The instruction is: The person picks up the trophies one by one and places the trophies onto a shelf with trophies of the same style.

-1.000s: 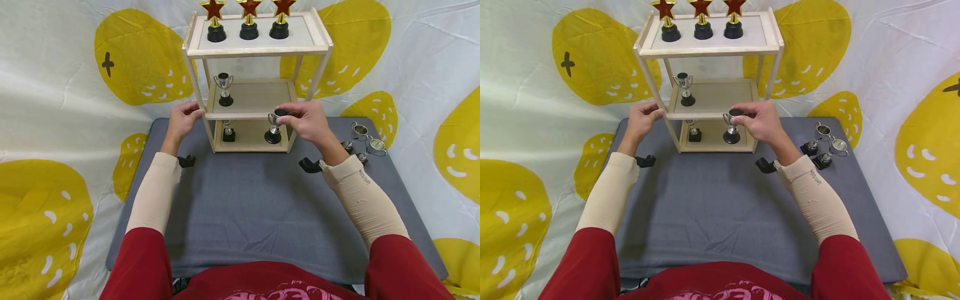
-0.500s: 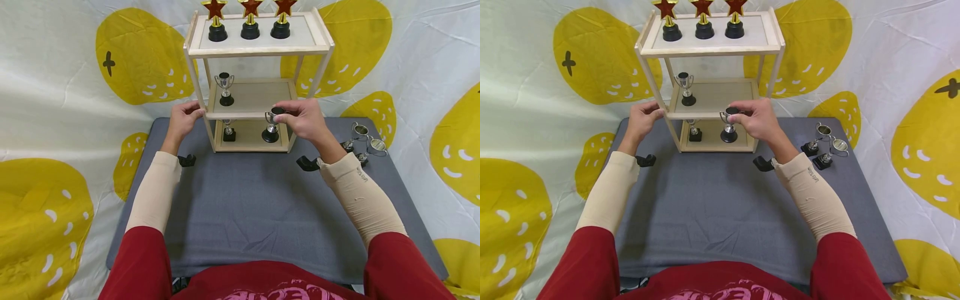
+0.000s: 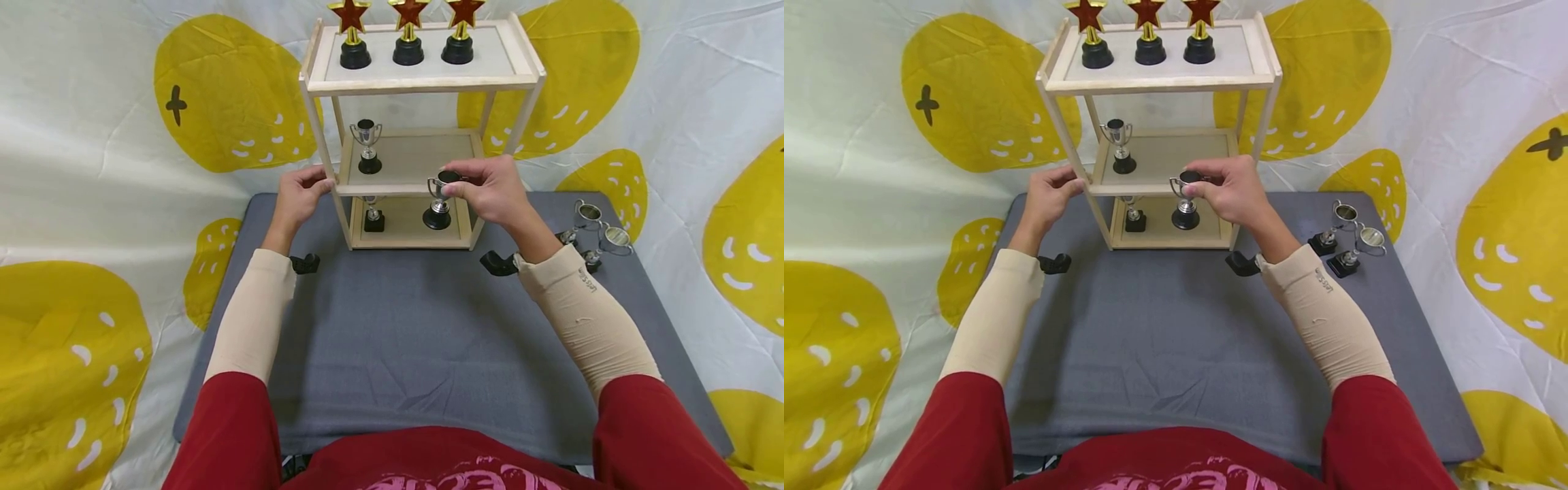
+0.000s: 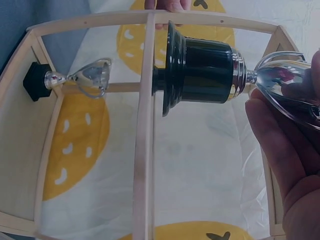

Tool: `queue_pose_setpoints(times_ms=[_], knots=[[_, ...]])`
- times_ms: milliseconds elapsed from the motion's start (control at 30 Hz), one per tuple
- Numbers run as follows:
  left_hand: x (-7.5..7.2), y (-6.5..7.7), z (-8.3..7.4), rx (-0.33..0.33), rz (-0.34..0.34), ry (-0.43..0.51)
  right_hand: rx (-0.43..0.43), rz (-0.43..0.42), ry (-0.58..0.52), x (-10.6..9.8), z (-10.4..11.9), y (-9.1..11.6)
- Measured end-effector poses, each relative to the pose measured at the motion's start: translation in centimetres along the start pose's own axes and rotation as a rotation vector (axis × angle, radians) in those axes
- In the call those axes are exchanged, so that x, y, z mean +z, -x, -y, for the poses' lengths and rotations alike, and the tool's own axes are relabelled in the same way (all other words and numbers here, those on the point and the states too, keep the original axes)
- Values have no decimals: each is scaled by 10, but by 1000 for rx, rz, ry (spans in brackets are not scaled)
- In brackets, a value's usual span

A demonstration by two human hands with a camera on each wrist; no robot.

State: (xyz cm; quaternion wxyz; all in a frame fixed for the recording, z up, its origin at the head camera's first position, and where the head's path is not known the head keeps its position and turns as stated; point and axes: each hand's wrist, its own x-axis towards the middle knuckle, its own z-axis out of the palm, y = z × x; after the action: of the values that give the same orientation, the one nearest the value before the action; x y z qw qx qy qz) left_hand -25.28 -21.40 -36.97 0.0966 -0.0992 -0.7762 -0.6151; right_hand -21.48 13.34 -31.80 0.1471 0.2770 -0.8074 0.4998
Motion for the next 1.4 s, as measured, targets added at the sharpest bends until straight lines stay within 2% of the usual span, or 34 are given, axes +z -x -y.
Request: queue_pose_setpoints(times_ms=[467,733,1400], knots=[[0,1,-1,-12,-5,3,-24,-9,-18,-1,5,-10],[0,1,-1,-14,-8,1,3,-20,-10,-4,5,-14],[0,0,0,-8,-10,12,-10,-34,0,-7,6,-25]])
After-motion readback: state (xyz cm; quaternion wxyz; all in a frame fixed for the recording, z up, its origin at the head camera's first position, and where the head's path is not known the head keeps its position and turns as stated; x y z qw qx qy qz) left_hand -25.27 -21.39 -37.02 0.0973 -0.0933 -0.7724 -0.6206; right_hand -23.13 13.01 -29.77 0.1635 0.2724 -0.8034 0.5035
